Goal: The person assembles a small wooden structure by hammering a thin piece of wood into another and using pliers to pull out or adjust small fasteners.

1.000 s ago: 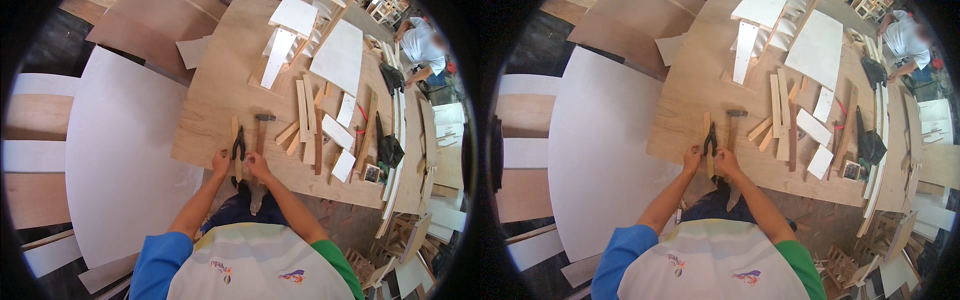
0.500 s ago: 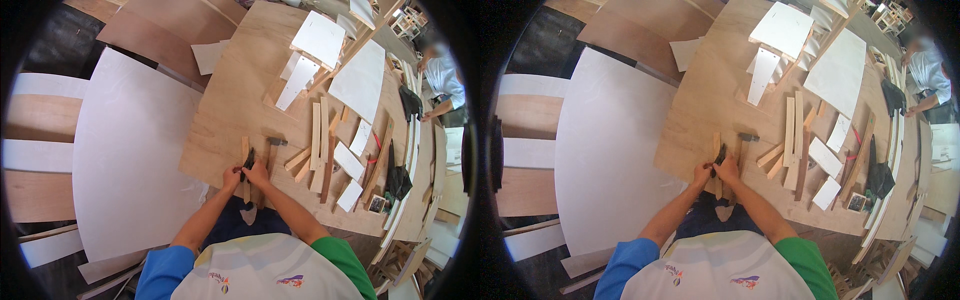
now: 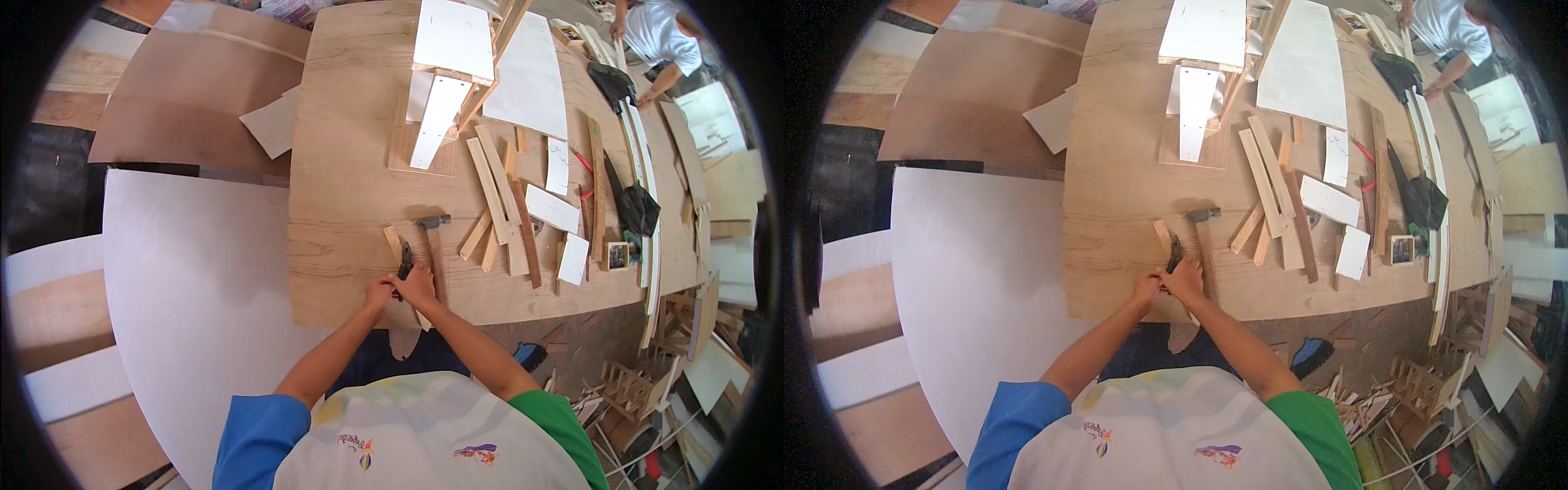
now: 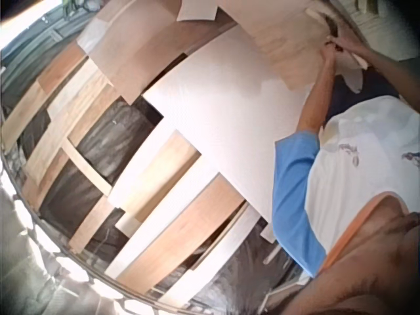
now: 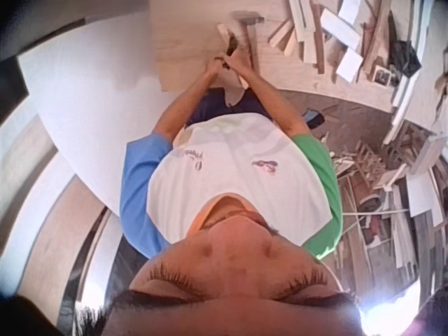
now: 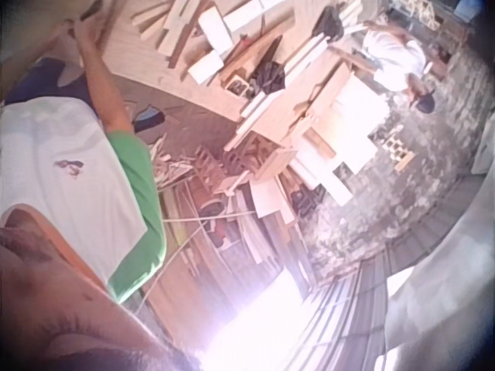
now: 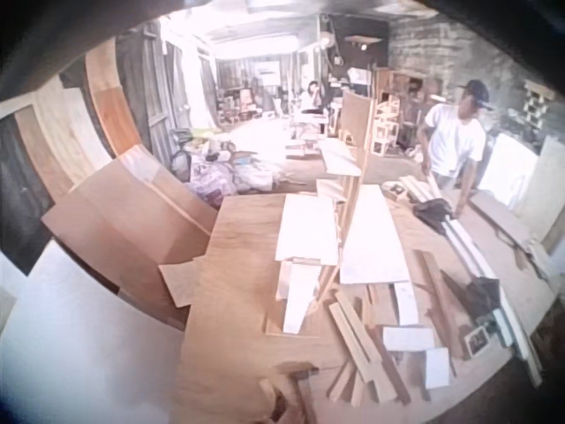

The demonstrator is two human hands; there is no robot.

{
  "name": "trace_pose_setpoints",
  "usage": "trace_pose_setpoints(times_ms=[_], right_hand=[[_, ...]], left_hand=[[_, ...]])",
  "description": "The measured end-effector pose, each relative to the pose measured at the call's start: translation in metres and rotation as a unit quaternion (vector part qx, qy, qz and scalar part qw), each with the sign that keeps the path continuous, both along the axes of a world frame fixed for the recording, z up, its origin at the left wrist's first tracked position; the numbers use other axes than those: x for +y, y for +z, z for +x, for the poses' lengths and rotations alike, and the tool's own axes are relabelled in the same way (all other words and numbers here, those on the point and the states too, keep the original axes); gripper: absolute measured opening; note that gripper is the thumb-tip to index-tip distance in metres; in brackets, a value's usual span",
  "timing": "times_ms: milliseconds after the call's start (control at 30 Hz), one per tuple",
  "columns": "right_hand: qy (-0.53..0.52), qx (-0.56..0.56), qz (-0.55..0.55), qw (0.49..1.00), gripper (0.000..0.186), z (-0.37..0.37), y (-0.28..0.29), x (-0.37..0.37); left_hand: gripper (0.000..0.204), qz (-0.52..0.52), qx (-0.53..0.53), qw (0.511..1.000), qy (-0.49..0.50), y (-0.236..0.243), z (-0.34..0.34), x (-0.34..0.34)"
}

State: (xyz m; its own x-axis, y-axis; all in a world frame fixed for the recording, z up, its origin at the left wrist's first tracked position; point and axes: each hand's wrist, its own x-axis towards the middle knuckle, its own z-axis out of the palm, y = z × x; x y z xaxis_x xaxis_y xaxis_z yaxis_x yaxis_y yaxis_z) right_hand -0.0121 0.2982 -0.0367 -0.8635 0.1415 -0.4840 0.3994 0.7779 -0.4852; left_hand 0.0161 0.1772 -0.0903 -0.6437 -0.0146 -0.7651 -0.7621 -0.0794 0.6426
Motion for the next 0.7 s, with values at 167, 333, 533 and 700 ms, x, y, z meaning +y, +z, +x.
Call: trace_pose_setpoints(times_ms=[167, 333, 533, 700], right_hand=[[-0.054, -0.025, -0.002, 0.998, 0.071, 0.006, 0.002, -0.019], [-0.074, -0.013, -0.024, 0.997, 0.063, 0.009, 0.012, -0.027], [-0.159, -0.002, -0.116, 0.981, 0.060, 0.021, 0.002, -0.031], [-0.165, 0.078, -0.175, 0.968, 0.045, 0.042, -0.037, -0.005]], left_hand=[[0.024, 0.034, 0.025, 0.995, -0.089, -0.001, -0.009, -0.022], [0.025, 0.017, 0.025, 0.992, -0.119, 0.023, -0.017, -0.031], [0.033, -0.031, 0.097, 0.985, -0.136, 0.033, -0.014, -0.040], [0.032, -0.233, 0.242, 0.917, -0.214, 0.040, 0.017, -0.047]])
